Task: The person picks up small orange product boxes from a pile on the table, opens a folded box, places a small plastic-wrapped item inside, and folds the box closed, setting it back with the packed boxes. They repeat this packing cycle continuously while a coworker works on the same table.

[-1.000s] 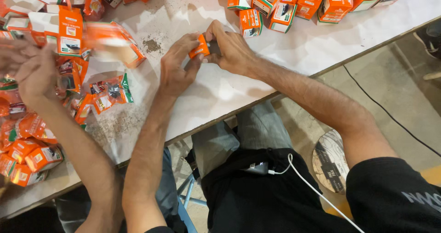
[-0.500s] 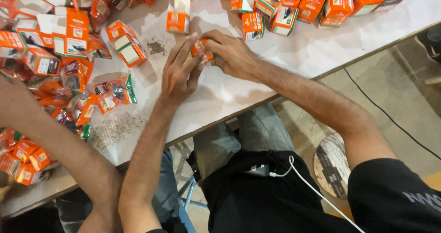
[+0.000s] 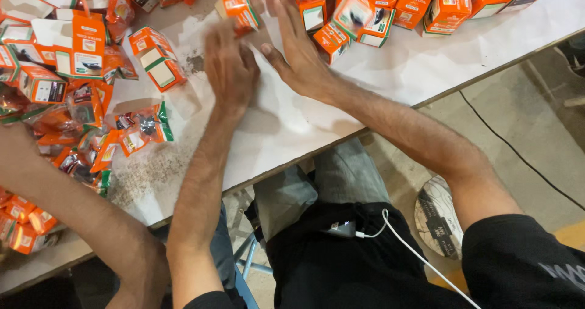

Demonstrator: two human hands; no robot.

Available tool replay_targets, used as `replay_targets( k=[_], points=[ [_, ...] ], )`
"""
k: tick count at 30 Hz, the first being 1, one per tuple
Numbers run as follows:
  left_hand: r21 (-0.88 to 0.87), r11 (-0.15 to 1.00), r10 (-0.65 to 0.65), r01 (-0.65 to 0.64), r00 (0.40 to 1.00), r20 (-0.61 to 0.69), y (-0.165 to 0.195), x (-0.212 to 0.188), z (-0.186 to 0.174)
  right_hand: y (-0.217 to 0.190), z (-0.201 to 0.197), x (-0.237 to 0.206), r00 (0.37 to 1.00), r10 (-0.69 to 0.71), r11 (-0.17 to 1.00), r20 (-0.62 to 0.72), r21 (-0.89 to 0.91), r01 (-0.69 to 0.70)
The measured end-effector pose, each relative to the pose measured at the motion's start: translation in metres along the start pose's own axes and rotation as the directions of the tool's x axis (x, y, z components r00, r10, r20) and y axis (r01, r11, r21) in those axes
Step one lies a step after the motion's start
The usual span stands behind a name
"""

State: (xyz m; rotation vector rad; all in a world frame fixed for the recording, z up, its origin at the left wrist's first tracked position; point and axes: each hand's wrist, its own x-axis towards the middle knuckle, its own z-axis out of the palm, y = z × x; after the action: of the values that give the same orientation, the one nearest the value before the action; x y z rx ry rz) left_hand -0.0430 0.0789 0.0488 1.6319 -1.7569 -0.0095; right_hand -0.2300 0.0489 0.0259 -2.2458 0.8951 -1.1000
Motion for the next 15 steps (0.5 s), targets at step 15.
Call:
replay_targets(
  k=[15],
  points=[
    [-0.24,0.82,0.517,-0.519,0.853,-0.077,-0.037,0.049,-0.004,0.024,0.015,0.02,0.973,0.222,0.757,0.065,0.617,-0.214]
  ],
)
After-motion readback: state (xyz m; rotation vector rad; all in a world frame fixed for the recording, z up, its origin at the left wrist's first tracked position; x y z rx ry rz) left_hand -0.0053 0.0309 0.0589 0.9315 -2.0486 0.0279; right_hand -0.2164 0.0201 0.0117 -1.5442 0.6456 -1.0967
